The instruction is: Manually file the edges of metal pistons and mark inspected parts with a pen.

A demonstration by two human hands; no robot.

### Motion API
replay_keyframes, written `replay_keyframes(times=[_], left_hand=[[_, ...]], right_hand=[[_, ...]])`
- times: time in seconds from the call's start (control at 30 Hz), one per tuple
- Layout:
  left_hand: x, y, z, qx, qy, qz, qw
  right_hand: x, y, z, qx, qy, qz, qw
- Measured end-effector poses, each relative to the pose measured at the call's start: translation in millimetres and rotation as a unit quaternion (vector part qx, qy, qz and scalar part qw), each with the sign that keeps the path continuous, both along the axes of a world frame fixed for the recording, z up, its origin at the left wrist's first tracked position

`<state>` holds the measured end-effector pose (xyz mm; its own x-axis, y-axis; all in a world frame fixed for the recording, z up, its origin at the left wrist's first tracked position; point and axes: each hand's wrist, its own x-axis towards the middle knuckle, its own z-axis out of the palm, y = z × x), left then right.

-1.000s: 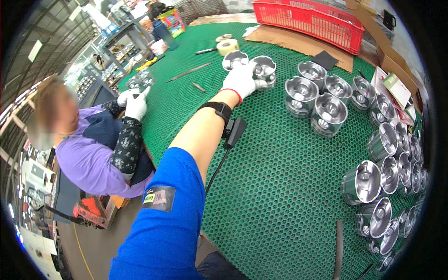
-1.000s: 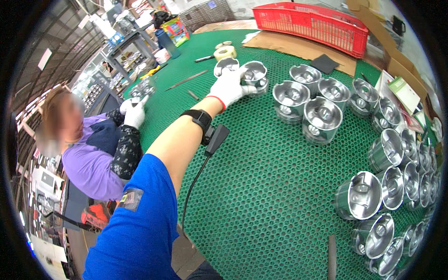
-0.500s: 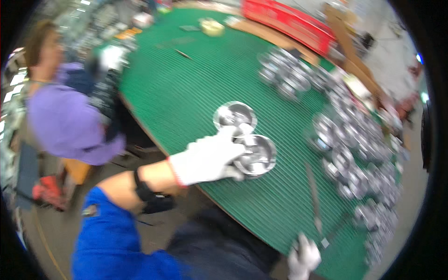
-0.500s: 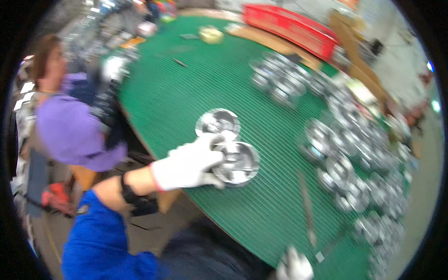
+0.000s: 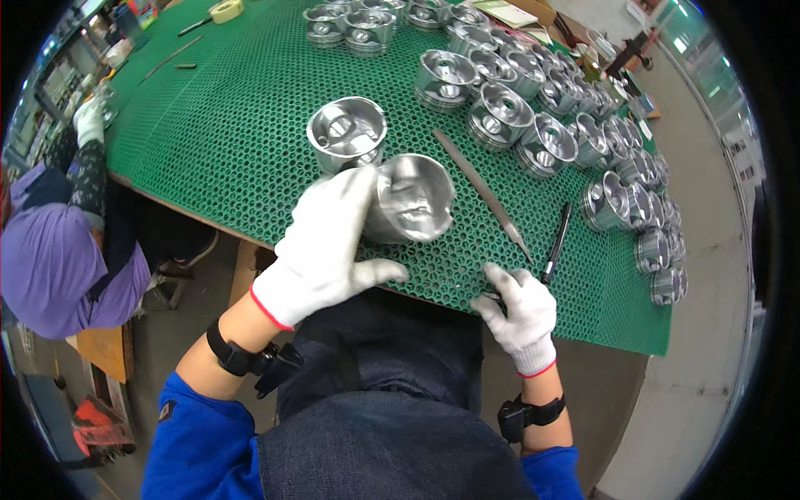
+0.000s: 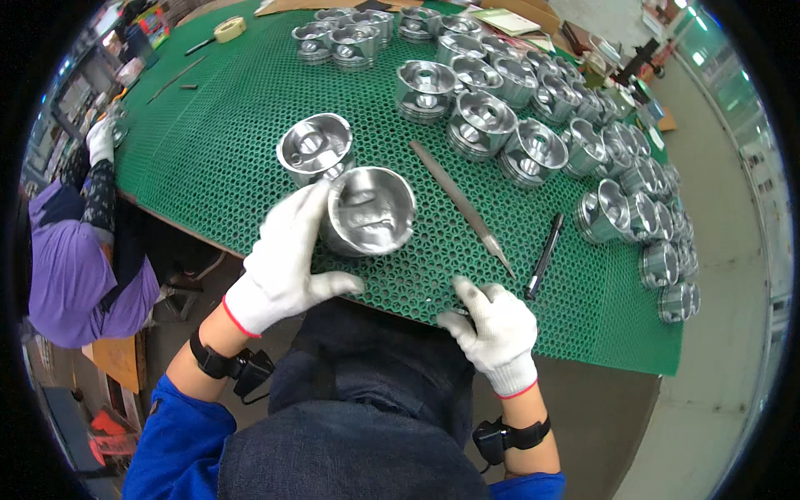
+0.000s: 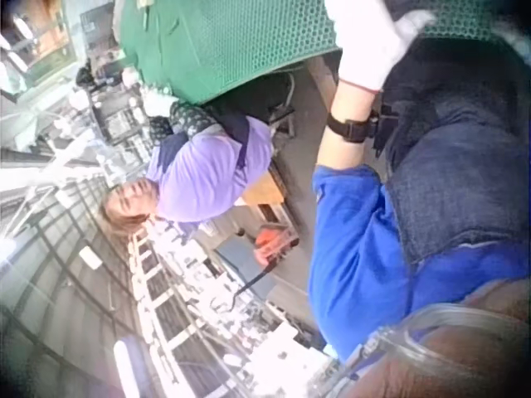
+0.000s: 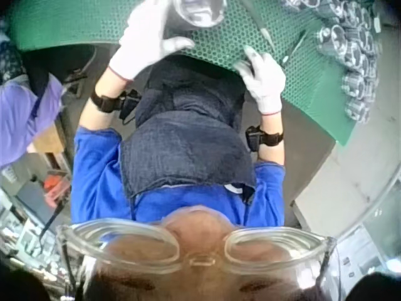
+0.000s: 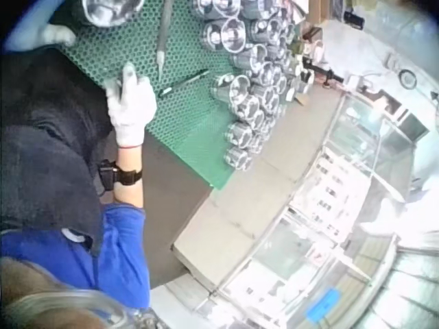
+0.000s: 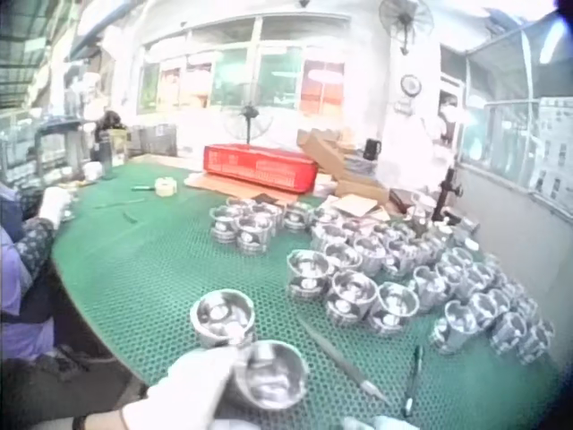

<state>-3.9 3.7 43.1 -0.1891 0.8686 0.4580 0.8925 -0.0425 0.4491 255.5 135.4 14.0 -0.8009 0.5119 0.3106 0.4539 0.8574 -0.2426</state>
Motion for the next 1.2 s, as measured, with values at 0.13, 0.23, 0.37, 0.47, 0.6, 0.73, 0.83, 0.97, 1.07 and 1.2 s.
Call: replay_keyframes(times=[0.13, 0.23, 0.37, 0.47, 0.6, 0.73, 0.83, 0.97, 1.07, 1.2], left_hand=[[13, 7, -11, -0.008, 0.168, -0.109, 0.98], [26, 22, -43, 0.044, -0.214, -0.158, 0.963], [27, 19, -56, 0.087, -0.156, -0.183, 0.967], [27, 10, -56, 0.017, -0.088, -0.185, 0.979], [25, 9, -58, -0.055, -0.127, -0.178, 0.974], [26, 9, -70, 0.027, -0.113, -0.212, 0.97], [28, 10, -69, 0.02, -0.087, -0.206, 0.974], [29, 13, -65, 0.044, -0.102, -0.208, 0.972], [31, 14, -53, -0.051, -0.138, -0.176, 0.973], [34, 13, -47, -0.057, -0.121, -0.162, 0.978]], right_hand=[[7, -1, 7, -0.012, 0.132, 0.032, 0.991], [10, -2, -6, -0.071, 0.18, -0.073, 0.978], [9, -1, -17, 0.036, 0.076, -0.109, 0.99], [8, 0, -22, 0.027, 0.076, -0.112, 0.99], [6, 0, -22, 0.032, 0.067, -0.113, 0.991], [8, 0, -20, 0.052, 0.068, -0.105, 0.991], [8, 0, -22, 0.06, 0.063, -0.102, 0.991], [7, 0, -22, 0.057, 0.071, -0.1, 0.991], [7, -1, -21, 0.061, 0.065, -0.102, 0.991], [7, -2, -19, 0.064, 0.067, -0.101, 0.991]])
